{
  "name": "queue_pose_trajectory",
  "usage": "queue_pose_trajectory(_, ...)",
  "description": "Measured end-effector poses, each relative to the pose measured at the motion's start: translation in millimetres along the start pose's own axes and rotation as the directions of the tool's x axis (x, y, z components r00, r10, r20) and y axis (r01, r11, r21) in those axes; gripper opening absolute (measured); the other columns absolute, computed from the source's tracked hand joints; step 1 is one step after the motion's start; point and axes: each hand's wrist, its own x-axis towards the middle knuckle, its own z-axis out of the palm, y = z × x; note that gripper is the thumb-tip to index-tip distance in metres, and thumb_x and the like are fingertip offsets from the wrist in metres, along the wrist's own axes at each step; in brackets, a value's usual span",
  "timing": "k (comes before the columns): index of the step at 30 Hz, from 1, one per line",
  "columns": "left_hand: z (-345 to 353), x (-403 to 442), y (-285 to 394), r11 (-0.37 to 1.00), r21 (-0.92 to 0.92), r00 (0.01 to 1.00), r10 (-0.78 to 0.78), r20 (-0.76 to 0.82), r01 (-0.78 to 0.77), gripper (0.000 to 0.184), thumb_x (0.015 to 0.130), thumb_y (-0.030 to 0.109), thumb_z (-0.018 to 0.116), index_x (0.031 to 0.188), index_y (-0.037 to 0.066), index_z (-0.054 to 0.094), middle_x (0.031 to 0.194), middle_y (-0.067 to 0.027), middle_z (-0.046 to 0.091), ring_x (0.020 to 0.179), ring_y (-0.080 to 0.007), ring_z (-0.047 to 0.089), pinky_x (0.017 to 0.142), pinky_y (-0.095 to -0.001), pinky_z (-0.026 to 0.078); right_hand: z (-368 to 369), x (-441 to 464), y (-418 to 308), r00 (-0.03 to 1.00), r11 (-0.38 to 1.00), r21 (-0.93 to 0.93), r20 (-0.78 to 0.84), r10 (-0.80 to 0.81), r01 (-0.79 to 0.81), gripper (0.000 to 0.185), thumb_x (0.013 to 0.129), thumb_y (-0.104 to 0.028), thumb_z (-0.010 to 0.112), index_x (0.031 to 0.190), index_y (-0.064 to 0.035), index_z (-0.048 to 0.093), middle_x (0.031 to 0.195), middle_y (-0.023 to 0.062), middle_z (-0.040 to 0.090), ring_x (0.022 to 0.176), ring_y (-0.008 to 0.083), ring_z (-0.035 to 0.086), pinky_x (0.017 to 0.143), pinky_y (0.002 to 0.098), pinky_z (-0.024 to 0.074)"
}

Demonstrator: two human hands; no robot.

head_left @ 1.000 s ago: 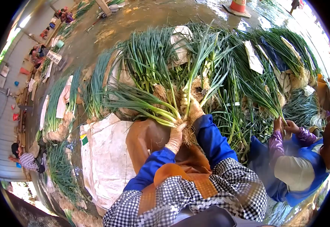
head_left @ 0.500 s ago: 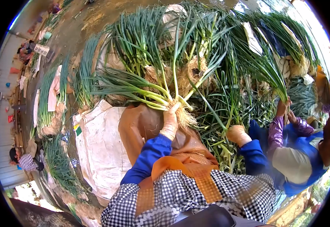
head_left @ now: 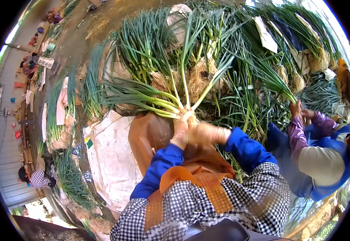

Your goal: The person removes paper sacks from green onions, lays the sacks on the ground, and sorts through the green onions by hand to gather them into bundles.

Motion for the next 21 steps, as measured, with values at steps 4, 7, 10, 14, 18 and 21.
queue_pose_trajectory(4,3.3,2.1,2.9,0.973,-0.227,0.996,0.051,0.078,-0.032,0.017,0.078,-0.003,0.054,0.094,0.001,0.057,0.079,-0.0064,0.059,0.069,-0.0161,0.058,0.059,-0.0264,0.05,-32.6,-68.2,-12.2,0.954,0.939,0.28,0.273,0.121,-0.199,0.051,0.085,-0.054,0.044,0.101,-0.0089,0.063,0.101,0.0135,0.063,0.096,0.0241,0.057,0.087,0.0334,0.0412)
queue_pose_trajectory(7,6.4,-8.1,10.6,0.98,-0.191,0.981,-0.017,0.195,0.055,0.02,0.077,-0.004,0.054,0.096,0.002,0.056,0.08,-0.0065,0.058,0.072,-0.0175,0.058,0.065,-0.0259,0.05,15.2,-33.6,148.0,0.685,0.427,0.879,-0.178,0.706,-0.212,0.069,0.08,-0.059,0.051,0.121,-0.0046,0.048,0.095,0.0153,0.063,0.078,0.0216,0.06,0.072,0.0323,0.0477)
queue_pose_trajectory(10,7.6,-14.1,8.6,0.992,-0.092,0.955,-0.061,0.289,0.091,0.024,0.076,-0.004,0.055,0.099,0.003,0.054,0.087,-0.0056,0.057,0.078,-0.0185,0.058,0.071,-0.0274,0.05,-27.3,9.0,131.6,0.628,0.461,0.886,-0.388,0.675,0.052,0.041,0.088,-0.045,0.049,0.097,-0.0064,0.058,0.067,0.0025,0.056,0.053,0.0089,0.047,0.048,0.0236,0.0386)
queue_pose_trajectory(14,6.1,-10.9,-4.4,0.998,-0.005,0.947,-0.057,0.316,0.062,0.032,0.075,-0.006,0.056,0.106,0.003,0.055,0.093,-0.0064,0.059,0.083,-0.0202,0.059,0.074,-0.0303,0.05,-39.8,44.9,100.5,0.381,0.742,0.106,-0.805,0.455,-0.662,0.029,0.085,-0.035,0.052,0.072,-0.01,0.059,0.066,0.0144,0.059,0.061,0.0311,0.059,0.054,0.0398,0.0466)
queue_pose_trajectory(18,9.4,-9.1,-15.4,0.986,-0.054,0.977,-0.149,0.152,0.159,0.024,0.076,-0.001,0.058,0.1,0.001,0.057,0.084,-0.0075,0.061,0.075,-0.02,0.059,0.066,-0.0301,0.05,-33.3,14.2,62.2,0.631,0.91,0.122,-0.685,0.365,-0.395,0.033,0.087,-0.038,0.048,0.075,-0.009,0.058,0.067,0.0145,0.06,0.065,0.0329,0.059,0.061,0.0426,0.0471)
queue_pose_trajectory(21,14.8,-8.7,-7.4,0.963,-0.168,0.965,-0.179,0.193,0.212,0.015,0.077,0.0,0.057,0.092,0.002,0.058,0.074,-0.0076,0.059,0.068,-0.0202,0.058,0.063,-0.0302,0.05,-5.1,-47.3,17.1,0.765,0.988,0.009,-0.634,-0.116,0.157,0.021,0.089,-0.02,0.046,0.083,-0.003,0.056,0.065,0.016,0.057,0.063,0.0317,0.057,0.055,0.036,0.0444)
